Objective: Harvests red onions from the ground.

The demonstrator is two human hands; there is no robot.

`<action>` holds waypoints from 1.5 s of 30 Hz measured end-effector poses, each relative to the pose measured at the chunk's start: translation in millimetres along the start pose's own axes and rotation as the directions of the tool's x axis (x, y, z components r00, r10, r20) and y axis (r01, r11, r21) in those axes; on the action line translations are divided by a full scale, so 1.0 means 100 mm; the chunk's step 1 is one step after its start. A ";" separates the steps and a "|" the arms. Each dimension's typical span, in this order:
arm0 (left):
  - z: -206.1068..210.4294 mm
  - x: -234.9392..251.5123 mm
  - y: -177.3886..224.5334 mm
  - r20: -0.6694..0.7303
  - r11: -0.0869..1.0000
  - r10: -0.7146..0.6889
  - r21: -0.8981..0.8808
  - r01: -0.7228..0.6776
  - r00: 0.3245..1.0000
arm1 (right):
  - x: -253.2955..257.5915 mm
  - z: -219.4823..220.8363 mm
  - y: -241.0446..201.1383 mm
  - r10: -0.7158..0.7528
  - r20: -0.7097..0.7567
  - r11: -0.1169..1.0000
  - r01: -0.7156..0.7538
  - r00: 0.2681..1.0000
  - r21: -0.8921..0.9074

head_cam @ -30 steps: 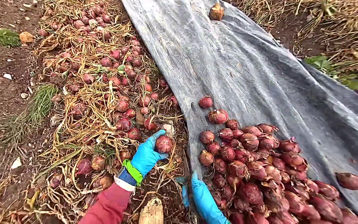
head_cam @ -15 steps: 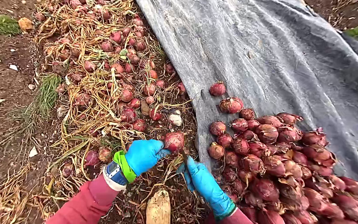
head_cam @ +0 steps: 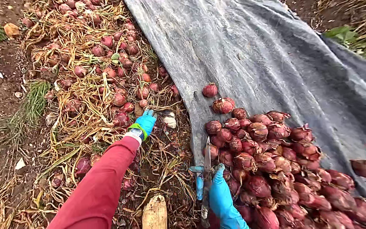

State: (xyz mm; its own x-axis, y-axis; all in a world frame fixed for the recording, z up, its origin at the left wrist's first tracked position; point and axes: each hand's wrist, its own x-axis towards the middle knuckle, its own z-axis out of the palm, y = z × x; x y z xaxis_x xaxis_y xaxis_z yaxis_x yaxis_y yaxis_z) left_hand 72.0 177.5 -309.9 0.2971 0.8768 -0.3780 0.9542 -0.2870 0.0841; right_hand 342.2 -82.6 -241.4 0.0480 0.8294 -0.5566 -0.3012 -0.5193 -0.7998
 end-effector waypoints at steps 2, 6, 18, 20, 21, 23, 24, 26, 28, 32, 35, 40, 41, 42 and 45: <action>0.04 0.17 -0.09 -0.005 0.989 -0.146 -0.038 0.146 0.989 | 0.03 0.01 0.16 0.028 0.014 0.999 -0.029 1.000 0.031; -0.84 0.14 0.19 0.297 0.938 -0.326 -0.014 0.346 0.897 | 0.10 0.04 0.34 0.128 -0.004 0.991 -0.128 0.992 0.031; -0.31 -1.14 0.16 0.081 0.819 -0.062 -0.565 0.097 0.995 | 0.20 0.07 0.52 0.279 0.186 0.960 -0.268 0.942 -0.079; -0.32 -1.55 0.40 0.031 0.746 0.028 -0.666 0.000 0.999 | 0.14 0.17 0.43 0.096 0.328 0.994 -0.072 0.940 -0.085; -0.33 -1.72 0.50 0.043 0.726 0.086 -0.687 -0.033 0.995 | 0.10 0.23 0.35 0.022 0.350 0.996 0.011 0.937 -0.093; -0.41 -1.97 0.61 0.069 0.694 0.194 -0.715 -0.087 0.979 | 0.10 0.35 0.20 -0.093 0.311 0.970 0.157 0.946 -0.186; -0.46 -2.04 0.61 0.087 0.675 0.230 -0.732 -0.094 0.969 | 0.08 0.41 0.14 -0.120 0.277 0.945 0.195 0.953 -0.261; -0.55 -2.04 0.53 0.107 0.631 0.272 -0.770 -0.094 0.956 | 0.12 0.49 0.10 -0.127 0.267 0.930 0.208 0.955 -0.303; -0.58 -1.94 0.42 0.123 0.609 0.292 -0.789 -0.085 0.949 | 0.19 0.54 0.13 -0.094 0.289 0.938 0.182 0.953 -0.294; -0.58 -1.69 0.33 0.218 0.580 0.330 -0.814 -0.015 0.919 | 0.35 0.53 0.20 -0.036 0.271 0.930 0.132 0.962 -0.344; -0.50 -1.59 0.36 0.184 0.400 0.334 -0.916 0.038 0.924 | 0.48 0.39 0.30 -0.030 0.277 0.942 0.119 0.960 -0.312; -0.44 -1.56 0.47 0.147 0.399 0.311 -0.917 0.011 0.939 | 0.35 0.23 0.33 -0.029 0.340 0.980 0.093 0.940 -0.174; -0.46 -1.59 0.50 0.173 0.452 0.345 -0.892 -0.002 0.922 | 0.28 0.26 0.27 -0.057 0.334 0.983 0.111 0.941 -0.144; -0.47 -1.66 0.55 0.201 0.478 0.357 -0.878 0.006 0.912 | 0.20 0.30 0.22 -0.080 0.306 0.985 0.122 0.949 -0.123; -0.47 -1.94 0.54 0.190 0.590 0.347 -0.806 -0.056 0.918 | 0.00 0.46 0.09 -0.095 0.221 0.975 0.135 0.971 -0.173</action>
State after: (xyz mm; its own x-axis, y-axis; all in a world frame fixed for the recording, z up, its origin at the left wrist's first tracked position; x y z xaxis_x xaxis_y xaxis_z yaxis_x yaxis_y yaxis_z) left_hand 67.9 9.9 -188.6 0.5971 0.6324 -0.4935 0.5742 0.0927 0.8135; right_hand 295.7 -77.8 -238.4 -0.1351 0.9001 -0.4142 -0.1221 -0.4299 -0.8946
